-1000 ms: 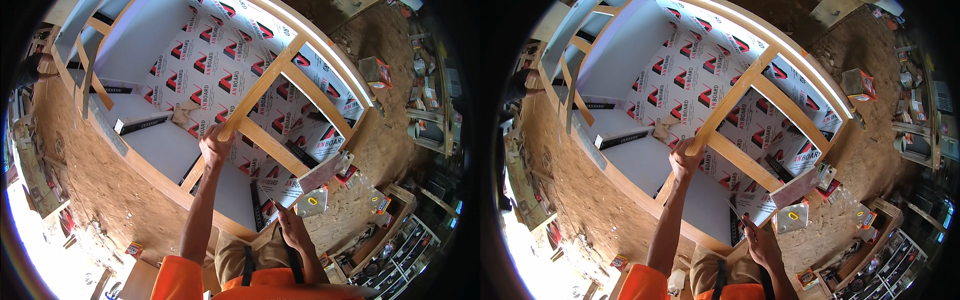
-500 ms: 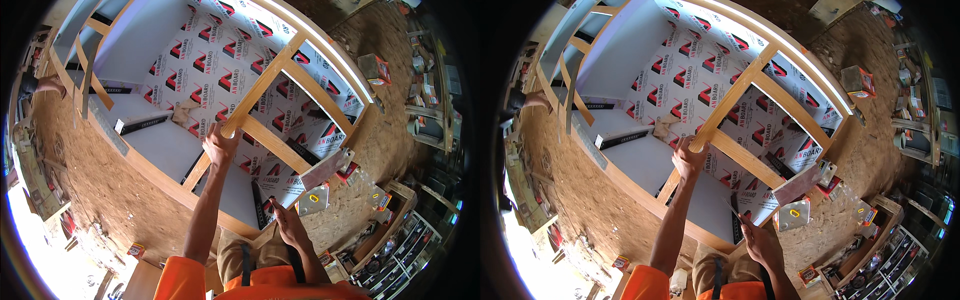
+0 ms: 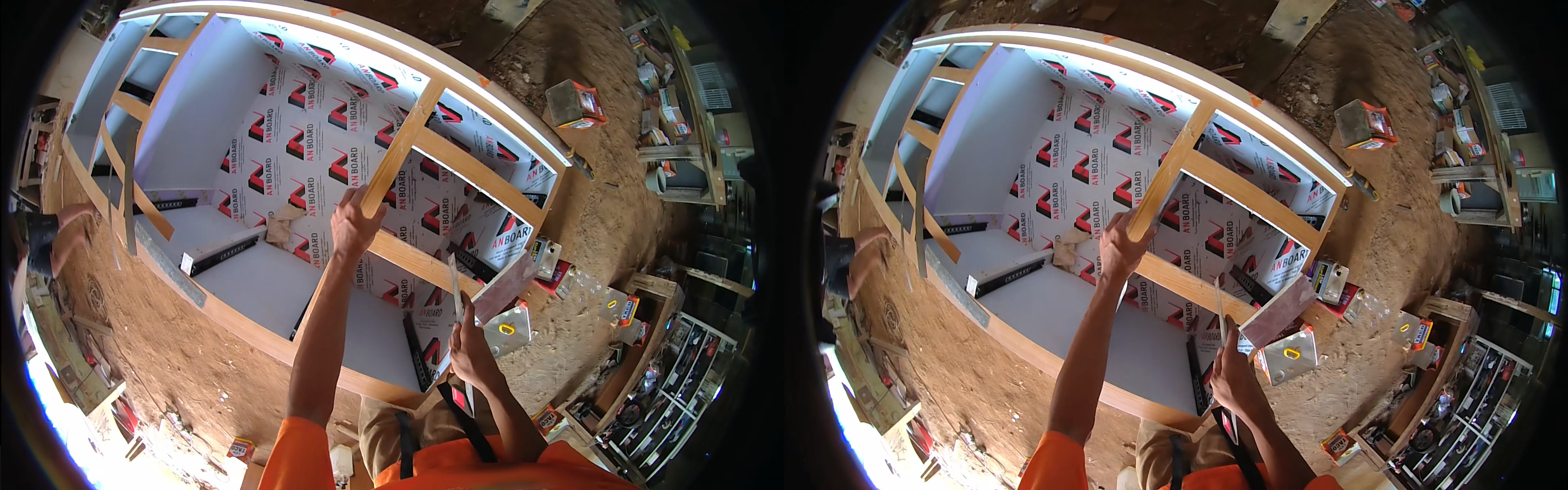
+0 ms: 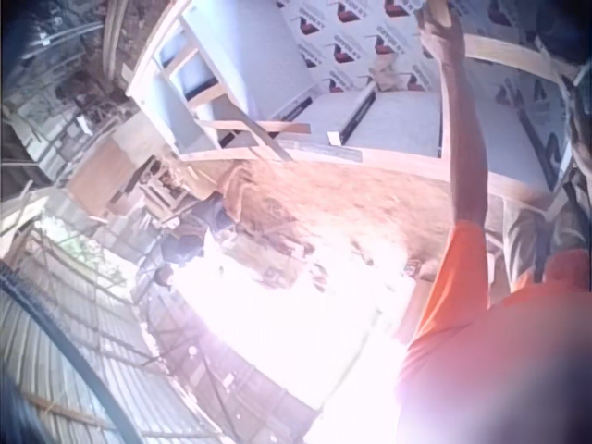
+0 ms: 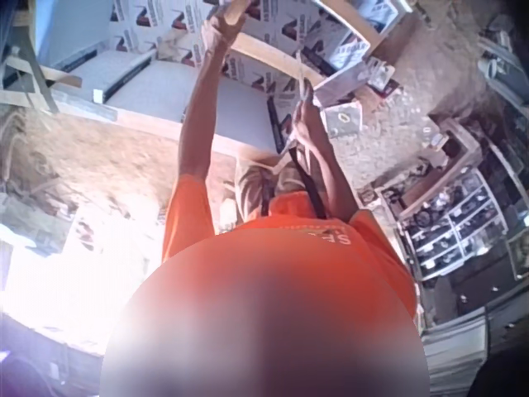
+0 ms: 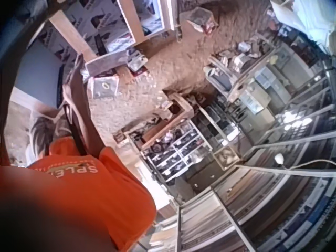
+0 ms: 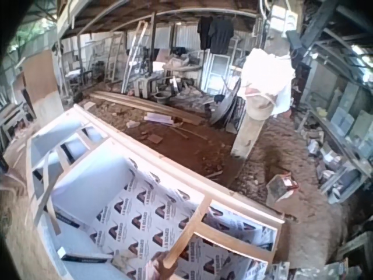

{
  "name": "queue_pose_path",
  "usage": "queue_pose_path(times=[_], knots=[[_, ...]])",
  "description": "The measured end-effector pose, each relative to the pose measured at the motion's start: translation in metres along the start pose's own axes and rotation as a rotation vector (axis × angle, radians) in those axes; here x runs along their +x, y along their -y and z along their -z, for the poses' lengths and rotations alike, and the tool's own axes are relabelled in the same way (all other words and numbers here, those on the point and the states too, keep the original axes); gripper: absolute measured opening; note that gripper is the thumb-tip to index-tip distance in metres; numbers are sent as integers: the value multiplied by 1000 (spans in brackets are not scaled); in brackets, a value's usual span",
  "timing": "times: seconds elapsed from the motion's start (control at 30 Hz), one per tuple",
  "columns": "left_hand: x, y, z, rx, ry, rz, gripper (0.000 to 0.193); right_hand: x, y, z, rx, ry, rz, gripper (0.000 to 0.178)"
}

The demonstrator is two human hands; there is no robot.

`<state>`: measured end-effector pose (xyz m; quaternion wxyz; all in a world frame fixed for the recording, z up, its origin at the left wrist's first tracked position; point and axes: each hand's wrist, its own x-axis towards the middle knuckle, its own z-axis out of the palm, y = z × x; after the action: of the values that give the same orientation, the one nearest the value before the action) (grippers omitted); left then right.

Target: The person assembles a wooden shelving unit by hand, positioning and securing wooden slats into place. They use a hammer to tap the slats and adjust the frame, working on a partially built structure in a cluttered workshop.

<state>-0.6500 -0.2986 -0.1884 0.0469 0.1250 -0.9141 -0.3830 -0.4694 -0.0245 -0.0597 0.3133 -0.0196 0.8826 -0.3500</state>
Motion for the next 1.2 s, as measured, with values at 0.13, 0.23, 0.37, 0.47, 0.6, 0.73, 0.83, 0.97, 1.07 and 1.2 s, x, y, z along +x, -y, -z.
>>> queue_pose_path(times=[0.13, 0.23, 0.37, 0.47, 0.6, 0.73, 0.83, 0.97, 1.07, 1.2], knots=[[31, -12, -13, 119, -39, -3, 37, 19, 10, 9, 203, -10, 25, 85], [34, -11, -15, 105, -8, 23, 35, 24, 32, 20, 440, 118, -278, 87], [40, -2, -24, 89, -48, -97, 34, 60, 62, 16, 167, -91, -11, 85], [38, 17, -27, 56, 90, -114, 32, 108, 75, 13, 279, -8, -229, 84], [39, 49, -44, 146, 62, -360, 29, 186, 106, -1, 354, -294, -170, 73], [38, 73, -54, 65, 243, -206, 25, 245, 143, -15, 887, -329, -384, 52], [38, 79, -55, 125, 156, -438, 24, 264, 164, -20, 961, -423, -442, 49], [40, 76, -53, -115, 347, 45, 28, 275, 180, -12, 1053, -465, -570, 55], [40, 67, -51, -168, 315, 48, 35, 274, 185, -5, 1112, -468, -658, 57], [43, 57, -43, -140, 370, 164, 43, 278, 186, -9, 1000, -488, -625, 56]])
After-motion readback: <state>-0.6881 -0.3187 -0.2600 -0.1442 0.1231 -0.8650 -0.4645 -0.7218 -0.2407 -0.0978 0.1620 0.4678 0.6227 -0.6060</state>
